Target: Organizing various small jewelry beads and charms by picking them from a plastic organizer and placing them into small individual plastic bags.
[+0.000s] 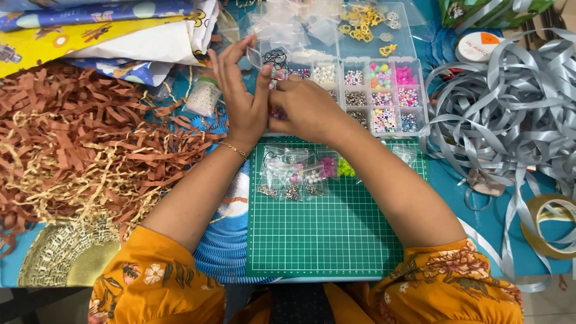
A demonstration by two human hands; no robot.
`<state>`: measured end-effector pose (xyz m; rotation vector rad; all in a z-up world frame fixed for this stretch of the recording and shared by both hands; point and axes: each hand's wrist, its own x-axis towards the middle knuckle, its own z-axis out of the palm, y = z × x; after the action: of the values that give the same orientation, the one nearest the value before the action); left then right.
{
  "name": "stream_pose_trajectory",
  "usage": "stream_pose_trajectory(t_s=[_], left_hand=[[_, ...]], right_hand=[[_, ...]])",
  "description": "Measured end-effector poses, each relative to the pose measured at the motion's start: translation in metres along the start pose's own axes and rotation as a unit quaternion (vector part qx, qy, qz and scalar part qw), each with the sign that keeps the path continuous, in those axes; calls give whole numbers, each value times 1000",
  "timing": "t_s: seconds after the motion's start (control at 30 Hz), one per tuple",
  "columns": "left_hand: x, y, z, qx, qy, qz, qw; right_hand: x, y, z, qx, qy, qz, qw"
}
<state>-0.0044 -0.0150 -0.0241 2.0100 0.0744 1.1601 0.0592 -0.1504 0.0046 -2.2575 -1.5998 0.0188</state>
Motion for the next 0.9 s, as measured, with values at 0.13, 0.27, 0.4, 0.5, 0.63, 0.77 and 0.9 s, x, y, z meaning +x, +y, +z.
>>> stream_pose_trajectory(t_s=[0.13, 0.27, 0.4, 0.5, 0.63, 0.77, 0.9], left_hand=[[1, -2, -1, -16, 0, 5, 1000], [0, -7, 0, -9, 5, 8, 1000], [-1, -6, 0, -11, 2, 8, 1000], [0, -5, 0, -9, 5, 3, 1000], [1, -4, 0, -17, 7, -10, 1000], [0, -6, 1, -24, 17, -18, 999], [1, -3, 0, -15, 16, -11, 1000]], right_hand=[[-2, 1, -13, 2, -12, 9, 1000], [-3, -8, -38, 106, -20, 81, 991], [-7, -7, -55, 318, 23, 168, 933], [-7, -9, -62, 375, -24, 196, 906], [-4, -11, -47, 282, -66, 182, 940], [-6, -13, -23, 84, -78, 105, 988], [-5, -11, 4, -52, -10, 53, 997]])
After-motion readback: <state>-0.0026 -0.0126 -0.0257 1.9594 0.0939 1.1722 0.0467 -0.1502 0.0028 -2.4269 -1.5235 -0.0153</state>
